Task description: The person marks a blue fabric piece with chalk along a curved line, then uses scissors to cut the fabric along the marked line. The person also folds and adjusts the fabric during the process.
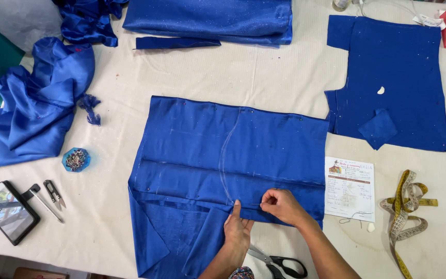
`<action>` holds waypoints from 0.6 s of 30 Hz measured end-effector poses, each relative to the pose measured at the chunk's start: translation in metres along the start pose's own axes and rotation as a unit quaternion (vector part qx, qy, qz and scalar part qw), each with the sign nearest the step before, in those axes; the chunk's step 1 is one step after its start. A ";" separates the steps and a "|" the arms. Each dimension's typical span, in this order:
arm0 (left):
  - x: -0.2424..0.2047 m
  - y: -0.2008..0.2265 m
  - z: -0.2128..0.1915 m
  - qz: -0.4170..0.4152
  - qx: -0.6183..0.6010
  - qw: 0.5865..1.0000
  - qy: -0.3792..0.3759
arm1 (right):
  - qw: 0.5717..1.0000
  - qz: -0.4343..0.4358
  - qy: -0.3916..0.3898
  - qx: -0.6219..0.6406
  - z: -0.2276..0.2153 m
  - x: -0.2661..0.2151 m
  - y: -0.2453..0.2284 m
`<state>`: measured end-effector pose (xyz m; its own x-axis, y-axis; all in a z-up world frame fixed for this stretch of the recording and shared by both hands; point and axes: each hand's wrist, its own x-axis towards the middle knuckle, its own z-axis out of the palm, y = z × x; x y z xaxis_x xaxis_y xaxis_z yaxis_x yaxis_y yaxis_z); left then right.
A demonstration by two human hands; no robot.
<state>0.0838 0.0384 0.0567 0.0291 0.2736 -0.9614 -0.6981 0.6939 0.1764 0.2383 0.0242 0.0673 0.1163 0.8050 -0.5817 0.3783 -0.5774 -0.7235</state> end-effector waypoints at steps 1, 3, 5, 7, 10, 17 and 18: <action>-0.002 0.000 0.000 0.000 0.000 1.000 0.001 | 1.000 0.000 0.000 0.001 0.000 0.000 -0.001; -0.005 0.002 0.003 -0.003 -0.005 1.000 0.004 | 1.000 0.009 0.002 -0.024 -0.001 0.001 -0.002; -0.011 0.004 0.004 -0.005 -0.002 1.000 0.003 | 0.999 0.005 0.003 -0.033 -0.001 0.002 -0.002; -0.012 0.004 0.005 -0.007 -0.001 1.000 0.003 | 0.999 0.000 0.002 -0.044 -0.001 0.002 -0.004; -0.009 0.004 0.004 -0.009 -0.005 1.000 0.002 | 0.999 0.007 0.003 -0.051 -0.001 0.001 -0.009; -0.016 0.008 0.006 -0.021 0.000 1.000 0.008 | 1.000 0.016 0.017 -0.004 0.002 -0.001 -0.011; -0.018 0.009 0.006 -0.021 -0.001 1.000 0.014 | 0.999 0.025 0.019 0.020 0.001 -0.002 -0.011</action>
<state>0.0817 0.0436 0.0767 0.0381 0.2253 -0.9736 -0.6974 0.7037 0.1355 0.2330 0.0289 0.0755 0.1694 0.7793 -0.6033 0.3349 -0.6212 -0.7084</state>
